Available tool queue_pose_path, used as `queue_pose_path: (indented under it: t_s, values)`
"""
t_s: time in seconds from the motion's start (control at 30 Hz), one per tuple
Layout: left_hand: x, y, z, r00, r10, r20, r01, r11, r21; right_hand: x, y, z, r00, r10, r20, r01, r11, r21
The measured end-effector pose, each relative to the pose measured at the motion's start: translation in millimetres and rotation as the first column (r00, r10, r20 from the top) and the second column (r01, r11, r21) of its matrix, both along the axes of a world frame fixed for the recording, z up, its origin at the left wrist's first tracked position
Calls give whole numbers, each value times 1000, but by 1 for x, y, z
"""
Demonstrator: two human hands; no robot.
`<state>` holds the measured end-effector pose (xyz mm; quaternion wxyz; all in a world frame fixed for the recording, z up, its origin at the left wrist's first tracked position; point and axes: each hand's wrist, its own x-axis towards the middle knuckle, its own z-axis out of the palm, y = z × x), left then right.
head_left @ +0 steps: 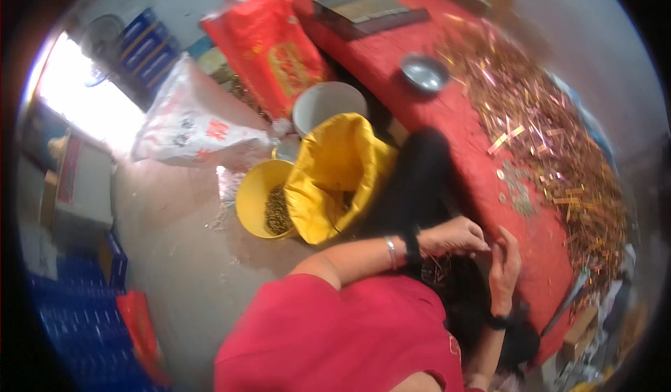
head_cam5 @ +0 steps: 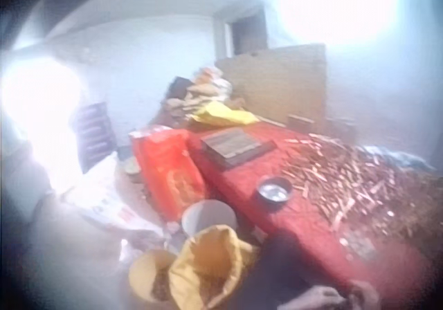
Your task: The person is assembling metal rods by sliding washers onto them and then sorting parts into bags.
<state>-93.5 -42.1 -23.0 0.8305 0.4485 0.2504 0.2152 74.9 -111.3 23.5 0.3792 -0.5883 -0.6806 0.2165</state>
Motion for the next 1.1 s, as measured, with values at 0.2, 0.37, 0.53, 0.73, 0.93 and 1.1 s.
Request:
queue_pose_path:
  t_s: [0.2,0.37,0.53,0.73,0.93,1.1]
  values:
    - [14,2,0,998,-25,-58,24,1000,-10,17,-3,-15,982,-149,-114,138,985,-103]
    - [21,2,-6,996,-67,-57,65,998,-27,16,-3,-17,999,-24,34,24,1000,12]
    - [40,-16,-10,899,438,-25,-151,365,919,15,1,-23,989,-120,-85,99,970,-222]
    - [41,-18,-12,918,396,-16,-211,522,827,17,-1,-6,984,-172,-53,151,949,-277]
    - [22,-14,-4,985,169,20,-169,955,245,8,-9,-7,998,-47,-32,41,987,-156]
    - [22,-28,1,872,486,55,-179,214,960,-3,-13,-3,955,-146,-259,61,949,-310]
